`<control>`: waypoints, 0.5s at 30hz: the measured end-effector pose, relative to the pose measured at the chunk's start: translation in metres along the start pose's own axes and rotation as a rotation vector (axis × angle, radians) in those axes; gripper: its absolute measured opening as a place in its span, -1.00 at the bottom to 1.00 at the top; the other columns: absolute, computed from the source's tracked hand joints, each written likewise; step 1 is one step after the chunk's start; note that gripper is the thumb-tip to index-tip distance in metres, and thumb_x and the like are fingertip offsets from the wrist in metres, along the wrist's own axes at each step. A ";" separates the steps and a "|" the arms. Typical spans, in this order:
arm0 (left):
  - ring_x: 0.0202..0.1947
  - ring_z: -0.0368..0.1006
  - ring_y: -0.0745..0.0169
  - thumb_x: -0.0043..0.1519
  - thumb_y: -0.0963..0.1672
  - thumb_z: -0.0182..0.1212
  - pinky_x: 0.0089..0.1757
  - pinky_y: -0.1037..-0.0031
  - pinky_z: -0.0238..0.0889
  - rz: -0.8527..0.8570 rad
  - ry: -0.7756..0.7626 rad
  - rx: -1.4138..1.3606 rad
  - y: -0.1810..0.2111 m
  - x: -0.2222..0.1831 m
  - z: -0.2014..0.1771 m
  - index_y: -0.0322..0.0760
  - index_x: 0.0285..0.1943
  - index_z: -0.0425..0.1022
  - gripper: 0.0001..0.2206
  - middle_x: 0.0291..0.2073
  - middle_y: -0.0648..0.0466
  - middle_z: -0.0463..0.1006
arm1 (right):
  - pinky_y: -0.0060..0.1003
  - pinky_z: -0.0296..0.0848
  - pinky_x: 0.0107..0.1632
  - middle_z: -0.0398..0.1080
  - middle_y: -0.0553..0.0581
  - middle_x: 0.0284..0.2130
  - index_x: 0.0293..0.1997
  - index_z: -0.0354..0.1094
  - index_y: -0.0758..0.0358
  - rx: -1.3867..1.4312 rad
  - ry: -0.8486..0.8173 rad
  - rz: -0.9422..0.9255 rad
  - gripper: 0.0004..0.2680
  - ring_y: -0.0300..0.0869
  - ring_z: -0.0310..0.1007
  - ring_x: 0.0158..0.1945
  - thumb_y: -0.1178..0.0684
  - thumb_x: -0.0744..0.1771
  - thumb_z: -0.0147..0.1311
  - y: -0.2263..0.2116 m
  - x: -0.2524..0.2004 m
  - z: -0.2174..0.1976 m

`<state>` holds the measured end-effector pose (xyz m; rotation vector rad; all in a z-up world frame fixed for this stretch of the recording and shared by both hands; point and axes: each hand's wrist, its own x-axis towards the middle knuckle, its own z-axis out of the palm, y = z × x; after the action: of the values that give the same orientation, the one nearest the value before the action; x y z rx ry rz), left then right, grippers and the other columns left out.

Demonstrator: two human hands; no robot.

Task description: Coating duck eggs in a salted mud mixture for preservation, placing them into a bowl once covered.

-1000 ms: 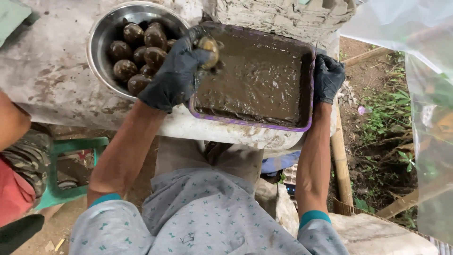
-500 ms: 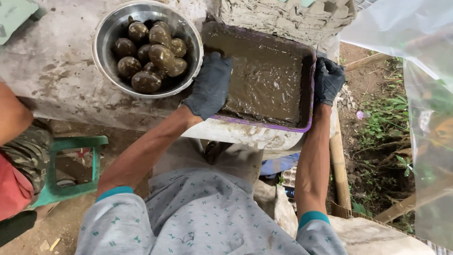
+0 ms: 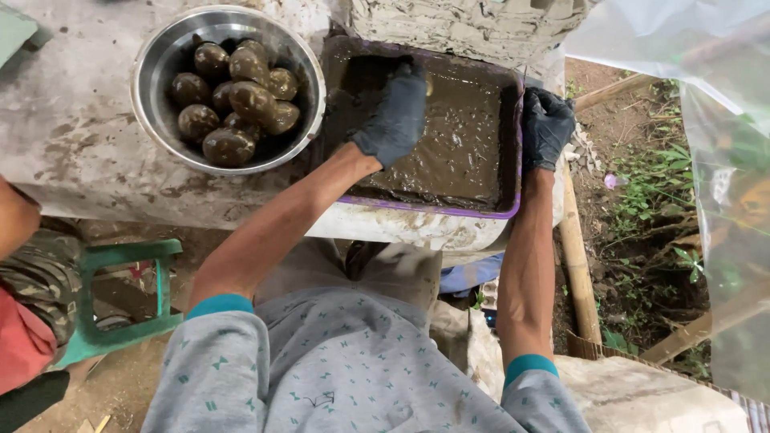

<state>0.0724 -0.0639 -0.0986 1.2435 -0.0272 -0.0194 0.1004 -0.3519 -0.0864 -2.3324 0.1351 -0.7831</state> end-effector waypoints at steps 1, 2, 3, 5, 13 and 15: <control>-0.45 0.34 0.32 0.41 -0.14 0.01 -0.33 0.48 0.26 0.007 0.014 0.010 -0.022 0.014 0.007 -0.21 -0.07 0.52 -0.85 -0.45 0.17 0.37 | -0.15 0.24 0.27 0.66 0.00 -0.34 -0.26 0.68 0.02 -0.002 -0.007 -0.033 -0.88 -0.16 0.67 -0.20 -0.04 0.30 0.20 0.001 0.000 0.000; -0.25 0.43 0.20 0.38 -0.15 0.02 -0.07 0.38 0.37 0.013 0.027 0.019 -0.044 0.027 0.015 -0.16 -0.08 0.52 -0.86 -0.30 0.11 0.47 | -0.08 -0.03 0.44 0.66 0.03 -0.32 -0.25 0.67 0.04 -0.004 -0.013 -0.065 -0.86 -0.11 0.67 -0.17 -0.04 0.32 0.17 0.001 0.000 0.000; -0.25 0.43 0.20 0.38 -0.15 0.02 -0.07 0.38 0.37 0.010 0.023 0.019 -0.052 0.036 0.024 -0.16 -0.08 0.52 -0.86 -0.30 0.11 0.47 | -0.08 -0.03 0.44 0.66 0.03 -0.32 -0.25 0.67 0.04 -0.008 -0.012 -0.061 -0.86 -0.11 0.67 -0.17 -0.04 0.32 0.17 0.001 0.000 0.001; -0.33 0.45 0.55 0.41 -0.27 -0.09 -0.38 0.88 0.41 0.152 -0.179 0.957 -0.069 0.052 0.044 -0.33 0.47 0.19 -0.59 -0.05 0.06 0.56 | -0.12 -0.08 0.46 0.67 -0.03 -0.35 -0.29 0.68 -0.01 0.051 -0.016 -0.024 -0.89 -0.24 0.68 -0.21 0.00 0.29 0.19 0.000 0.000 0.001; -0.37 0.54 0.25 0.32 -0.02 0.13 -0.32 0.44 0.43 0.169 -0.196 0.472 -0.026 0.044 0.056 -0.20 -0.36 0.53 -0.74 -0.44 0.13 0.56 | -0.23 0.37 0.12 0.66 -0.01 -0.39 -0.34 0.67 0.05 0.025 0.003 -0.137 -0.88 -0.20 0.66 -0.25 0.03 0.28 0.15 -0.008 0.000 -0.003; -0.27 0.68 0.13 0.27 0.07 0.21 -0.25 0.38 0.58 0.268 -0.272 0.609 -0.011 0.032 0.065 -0.29 -0.26 0.63 -0.64 -0.35 0.00 0.72 | -0.17 0.20 0.28 0.67 -0.03 -0.38 -0.36 0.66 0.04 0.008 0.002 -0.140 -0.87 -0.19 0.67 -0.24 0.01 0.30 0.16 -0.010 0.000 -0.004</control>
<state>0.1022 -0.1301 -0.0878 1.8291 -0.4646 0.0573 0.0969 -0.3459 -0.0781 -2.3530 -0.0314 -0.8520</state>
